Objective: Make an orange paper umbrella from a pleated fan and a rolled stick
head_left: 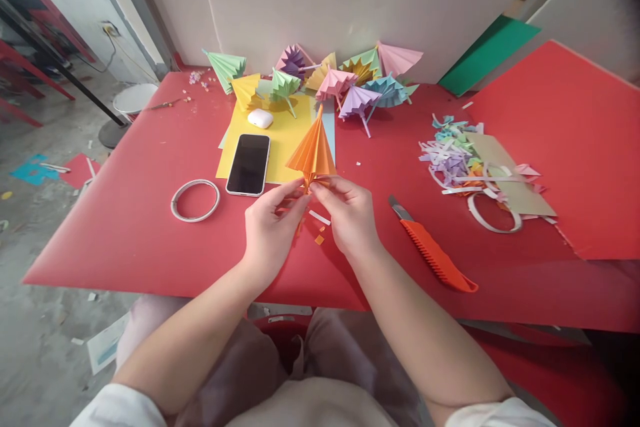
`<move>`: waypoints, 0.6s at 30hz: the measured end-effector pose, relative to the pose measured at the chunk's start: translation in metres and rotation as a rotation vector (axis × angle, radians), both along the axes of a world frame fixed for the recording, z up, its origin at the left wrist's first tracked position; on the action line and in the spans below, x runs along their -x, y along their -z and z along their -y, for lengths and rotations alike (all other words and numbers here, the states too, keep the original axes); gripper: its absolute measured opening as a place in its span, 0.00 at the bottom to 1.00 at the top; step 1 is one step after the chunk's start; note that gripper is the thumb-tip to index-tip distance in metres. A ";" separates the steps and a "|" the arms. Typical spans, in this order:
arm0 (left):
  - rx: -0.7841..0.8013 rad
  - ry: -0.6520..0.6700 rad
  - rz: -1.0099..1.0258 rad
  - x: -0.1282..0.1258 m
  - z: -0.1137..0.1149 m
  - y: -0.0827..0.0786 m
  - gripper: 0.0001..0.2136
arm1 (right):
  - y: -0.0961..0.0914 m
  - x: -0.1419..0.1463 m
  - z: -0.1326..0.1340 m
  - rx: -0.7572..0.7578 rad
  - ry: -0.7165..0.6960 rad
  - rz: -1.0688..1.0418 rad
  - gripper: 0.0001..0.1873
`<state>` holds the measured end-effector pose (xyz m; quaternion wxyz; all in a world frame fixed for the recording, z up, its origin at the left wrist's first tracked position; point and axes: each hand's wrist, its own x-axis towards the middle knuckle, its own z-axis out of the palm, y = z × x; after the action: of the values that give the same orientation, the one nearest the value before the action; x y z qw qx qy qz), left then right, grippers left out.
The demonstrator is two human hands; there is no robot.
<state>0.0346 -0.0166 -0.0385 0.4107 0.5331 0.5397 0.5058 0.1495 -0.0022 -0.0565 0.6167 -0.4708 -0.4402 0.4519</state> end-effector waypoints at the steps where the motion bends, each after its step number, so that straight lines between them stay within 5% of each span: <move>1: 0.001 0.001 0.003 0.000 0.000 0.000 0.10 | 0.000 0.000 0.000 -0.002 0.004 -0.001 0.03; 18: -0.076 0.028 -0.077 0.002 -0.002 0.004 0.08 | -0.003 0.000 0.001 0.006 0.007 0.027 0.04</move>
<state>0.0330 -0.0151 -0.0421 0.3759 0.5751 0.5280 0.4993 0.1496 -0.0035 -0.0540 0.6109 -0.4804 -0.4456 0.4444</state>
